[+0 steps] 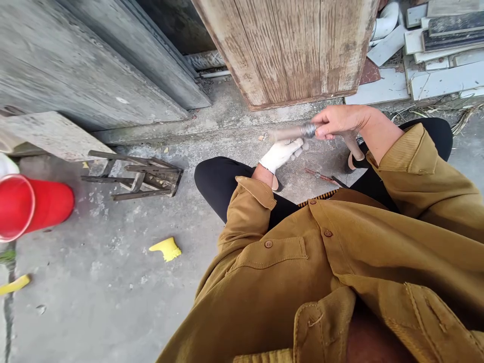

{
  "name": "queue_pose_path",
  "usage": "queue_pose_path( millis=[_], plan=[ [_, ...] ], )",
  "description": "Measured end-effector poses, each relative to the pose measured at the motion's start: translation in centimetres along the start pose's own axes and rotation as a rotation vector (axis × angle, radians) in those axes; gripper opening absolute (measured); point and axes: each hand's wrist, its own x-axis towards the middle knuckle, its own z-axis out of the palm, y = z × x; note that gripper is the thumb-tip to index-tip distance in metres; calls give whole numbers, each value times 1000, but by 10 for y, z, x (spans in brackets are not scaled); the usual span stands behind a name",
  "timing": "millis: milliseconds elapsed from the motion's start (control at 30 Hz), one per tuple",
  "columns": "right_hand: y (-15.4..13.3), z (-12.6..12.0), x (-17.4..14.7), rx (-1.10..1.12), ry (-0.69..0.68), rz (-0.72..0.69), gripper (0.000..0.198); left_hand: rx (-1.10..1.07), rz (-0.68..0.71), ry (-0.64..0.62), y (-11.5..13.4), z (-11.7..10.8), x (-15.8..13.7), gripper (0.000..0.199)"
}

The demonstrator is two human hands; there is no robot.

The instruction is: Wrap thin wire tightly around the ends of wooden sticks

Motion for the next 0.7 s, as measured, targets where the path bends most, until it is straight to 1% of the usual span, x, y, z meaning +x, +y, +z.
queue_pose_path(
  millis=[100,167,200,233,267,333,400,467,500,533,600,667,700],
  plan=[
    [-3,-1,-2,206,340,-36,30,2,-4,-112,0,5,-2,45],
    [2,-2,3,272,529,15,30,17,-11,-188,0,8,-2,42],
    [5,-3,7,254,603,63,29,30,-16,-218,1,10,-2,39],
    [10,-4,10,188,655,119,28,49,-17,-239,2,12,-2,36],
    [14,-5,14,72,691,181,25,72,-13,-250,3,14,-2,33],
    [23,-7,21,-251,721,306,22,128,-3,-240,6,18,-3,30],
    [30,-6,27,-535,670,390,25,182,9,-215,9,18,-4,29],
    [34,0,32,-674,550,440,27,238,28,-187,9,14,-4,29],
    [35,3,34,-702,454,461,27,268,41,-171,8,11,-5,29],
    [36,8,35,-716,336,484,27,298,53,-152,7,8,-4,29],
    [36,17,37,-684,57,524,28,346,68,-102,4,1,-4,29],
    [34,24,35,-556,-201,518,27,366,65,-71,1,-4,-3,30],
    [32,25,32,-466,-293,483,25,363,61,-59,0,-6,-2,31]
  ],
)
